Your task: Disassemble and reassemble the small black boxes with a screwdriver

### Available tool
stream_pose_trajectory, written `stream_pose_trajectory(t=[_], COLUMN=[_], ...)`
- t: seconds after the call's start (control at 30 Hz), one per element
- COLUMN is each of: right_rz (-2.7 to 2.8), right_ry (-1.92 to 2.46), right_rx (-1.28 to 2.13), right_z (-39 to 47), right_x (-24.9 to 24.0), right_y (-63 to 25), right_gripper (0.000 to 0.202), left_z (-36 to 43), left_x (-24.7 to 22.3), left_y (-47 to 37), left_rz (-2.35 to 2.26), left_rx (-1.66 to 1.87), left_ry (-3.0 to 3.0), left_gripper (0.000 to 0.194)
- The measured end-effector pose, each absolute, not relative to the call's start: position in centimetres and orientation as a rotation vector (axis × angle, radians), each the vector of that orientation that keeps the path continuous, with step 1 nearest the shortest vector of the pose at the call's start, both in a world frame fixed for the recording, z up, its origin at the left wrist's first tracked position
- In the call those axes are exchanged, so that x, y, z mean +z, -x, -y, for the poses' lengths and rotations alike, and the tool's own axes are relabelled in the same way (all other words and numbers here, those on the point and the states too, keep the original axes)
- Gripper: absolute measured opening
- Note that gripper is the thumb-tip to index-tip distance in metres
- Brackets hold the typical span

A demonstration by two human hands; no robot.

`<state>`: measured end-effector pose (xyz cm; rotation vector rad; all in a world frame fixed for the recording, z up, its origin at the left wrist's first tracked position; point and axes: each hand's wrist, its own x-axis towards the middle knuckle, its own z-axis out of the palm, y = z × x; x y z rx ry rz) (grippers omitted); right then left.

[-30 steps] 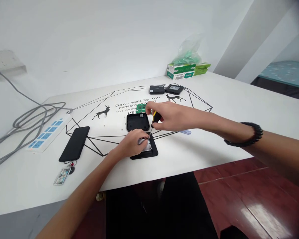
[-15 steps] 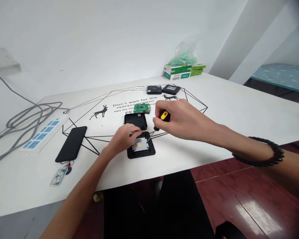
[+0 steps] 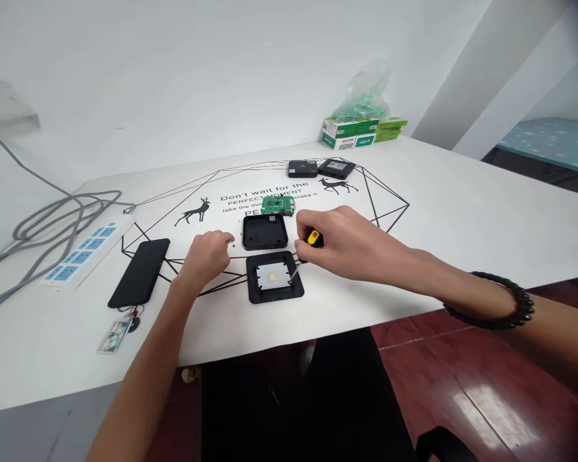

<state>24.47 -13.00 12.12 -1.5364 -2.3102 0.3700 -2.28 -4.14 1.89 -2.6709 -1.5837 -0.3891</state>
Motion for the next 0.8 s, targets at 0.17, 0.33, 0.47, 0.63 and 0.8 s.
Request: stream_pose_trajectory(t=[0.17, 0.33, 0.47, 0.63, 0.8], right_rz=[2.309, 2.299, 2.317, 2.472, 2.553], right_ry=[1.528, 1.611, 1.670, 1.697, 1.466], right_rx=[0.374, 0.354, 0.297, 0.228, 0.432], right_z=[12.9, 12.4, 12.2, 12.5, 12.4], right_x=[12.1, 12.0, 12.2, 13.0, 13.5], right_y=[-24.6, -24.6, -24.3, -23.9, -23.9], right_gripper=[0.013, 0.012, 0.017, 0.028, 0.009], left_z=[5.4, 7.0, 8.1, 8.9, 8.9], left_x=[2.3, 2.3, 2.3, 2.3, 1.9], left_y=[0.5, -1.4, -2.6, -3.5, -3.7], left_rz=[1.298, 1.021, 0.942, 0.912, 0.895], left_rx=[-0.784, -0.976, -0.903, -0.766, -0.777], left_ry=[2.976, 3.250, 3.378, 3.498, 3.537], left_gripper=[0.030, 0.023, 0.020, 0.020, 0.020])
